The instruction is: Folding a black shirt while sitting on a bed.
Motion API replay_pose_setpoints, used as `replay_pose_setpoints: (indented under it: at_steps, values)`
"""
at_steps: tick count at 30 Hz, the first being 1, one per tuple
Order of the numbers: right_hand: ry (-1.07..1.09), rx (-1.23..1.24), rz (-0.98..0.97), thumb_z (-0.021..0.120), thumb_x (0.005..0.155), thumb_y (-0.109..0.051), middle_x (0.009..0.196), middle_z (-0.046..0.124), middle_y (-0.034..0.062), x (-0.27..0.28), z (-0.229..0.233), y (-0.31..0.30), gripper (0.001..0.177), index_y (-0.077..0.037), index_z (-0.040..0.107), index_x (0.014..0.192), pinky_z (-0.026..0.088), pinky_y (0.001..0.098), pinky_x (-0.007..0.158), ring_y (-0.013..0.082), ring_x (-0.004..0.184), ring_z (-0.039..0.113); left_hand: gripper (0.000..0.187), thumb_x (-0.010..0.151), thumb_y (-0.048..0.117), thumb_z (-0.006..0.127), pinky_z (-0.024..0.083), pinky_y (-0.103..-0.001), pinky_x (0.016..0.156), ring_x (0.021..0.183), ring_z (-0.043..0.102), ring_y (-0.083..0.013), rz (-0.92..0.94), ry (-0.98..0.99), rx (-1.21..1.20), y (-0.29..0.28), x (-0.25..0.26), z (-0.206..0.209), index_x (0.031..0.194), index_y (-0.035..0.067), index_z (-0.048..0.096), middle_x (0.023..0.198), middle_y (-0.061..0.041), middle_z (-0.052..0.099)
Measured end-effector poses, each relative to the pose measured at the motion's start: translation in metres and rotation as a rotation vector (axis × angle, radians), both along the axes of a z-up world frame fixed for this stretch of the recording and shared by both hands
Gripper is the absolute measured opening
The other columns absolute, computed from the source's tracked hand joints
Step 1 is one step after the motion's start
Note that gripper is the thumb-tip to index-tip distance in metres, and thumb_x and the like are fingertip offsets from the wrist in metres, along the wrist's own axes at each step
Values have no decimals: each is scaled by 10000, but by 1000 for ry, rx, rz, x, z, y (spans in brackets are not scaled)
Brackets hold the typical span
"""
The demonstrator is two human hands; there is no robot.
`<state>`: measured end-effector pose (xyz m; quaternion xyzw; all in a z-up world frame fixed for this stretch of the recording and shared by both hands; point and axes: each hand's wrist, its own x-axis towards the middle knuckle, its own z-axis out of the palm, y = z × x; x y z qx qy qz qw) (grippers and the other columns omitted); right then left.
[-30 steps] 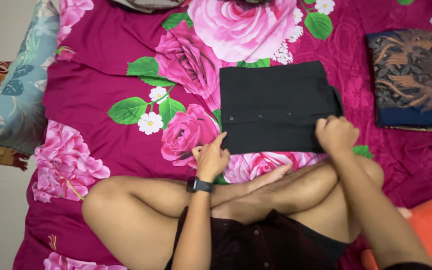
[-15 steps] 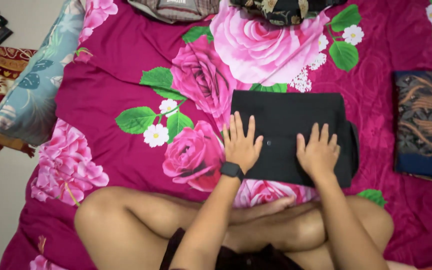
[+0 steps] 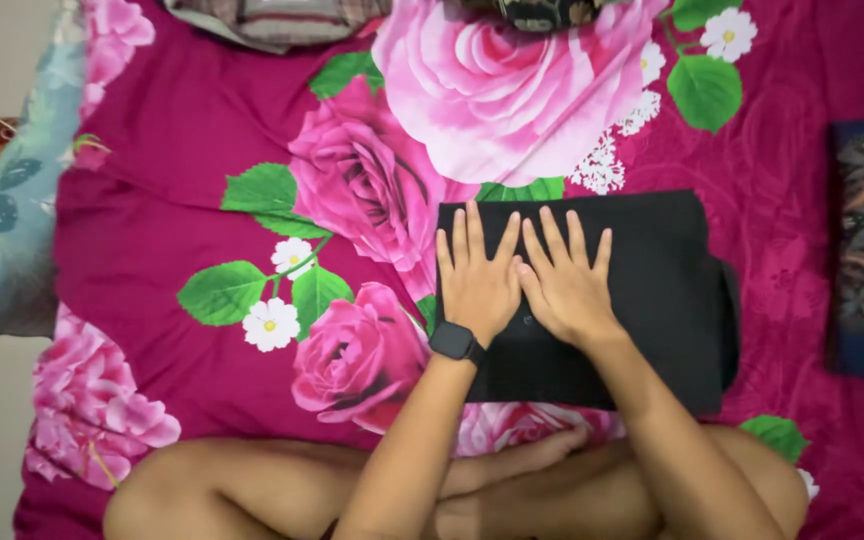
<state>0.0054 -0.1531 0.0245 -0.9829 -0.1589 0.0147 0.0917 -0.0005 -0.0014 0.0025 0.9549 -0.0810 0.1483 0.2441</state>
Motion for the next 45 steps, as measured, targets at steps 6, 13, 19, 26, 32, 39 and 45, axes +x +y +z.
replay_pose_setpoints:
  at_steps: [6,13,19,26,32,39,45]
  values:
    - [-18,-11,-67,434,1047,-386,1698,289,77,-2,5,-3,575,-220,430,1597,35,761,1210,317,1577,223,647,904,355,598,145,-691,1192,1508,254,-480,89,78,33,-17,7,13,1536,286,480,1614,-336,269]
    - [-37,27,-116,469,1026,-451,1691,230,171,14,4,-28,582,-284,433,1583,22,764,1147,443,1544,154,603,990,459,564,146,-721,1208,1546,228,-469,142,114,91,-16,13,10,1573,357,446,1653,-316,226]
    - [-57,12,-195,464,1029,-476,1684,216,233,28,0,-53,588,-310,433,1593,11,726,1171,492,1540,115,606,981,557,530,111,-757,1155,1529,186,-488,180,127,99,-9,21,16,1552,379,440,1637,-337,176]
    - [-154,50,-294,436,1070,-518,1694,254,239,37,-8,-96,616,-243,416,1621,-33,777,1160,514,1562,131,581,1036,557,495,70,-681,1229,1578,144,-433,220,80,133,31,42,-15,1577,353,443,1710,-182,188]
    - [-173,80,-360,409,1061,-548,1689,241,249,47,-8,-126,641,-230,408,1617,-59,823,1109,520,1551,118,599,1024,551,483,70,-656,1225,1564,164,-411,230,39,191,43,51,-27,1578,325,443,1697,-183,199]
    - [-378,-41,-386,466,1143,-464,1726,200,341,40,-10,-118,659,3,381,1601,-51,859,1053,623,1526,43,615,966,414,535,93,-726,1142,1504,190,-469,399,142,258,11,47,17,1551,251,441,1629,-249,229]
    - [-211,-174,-70,505,1076,-403,1739,304,185,30,-11,-46,670,-96,458,1670,16,809,1198,414,1591,222,600,1052,374,540,202,-590,1306,1588,324,-341,-94,-22,188,-37,25,11,1623,213,452,1711,-144,354]
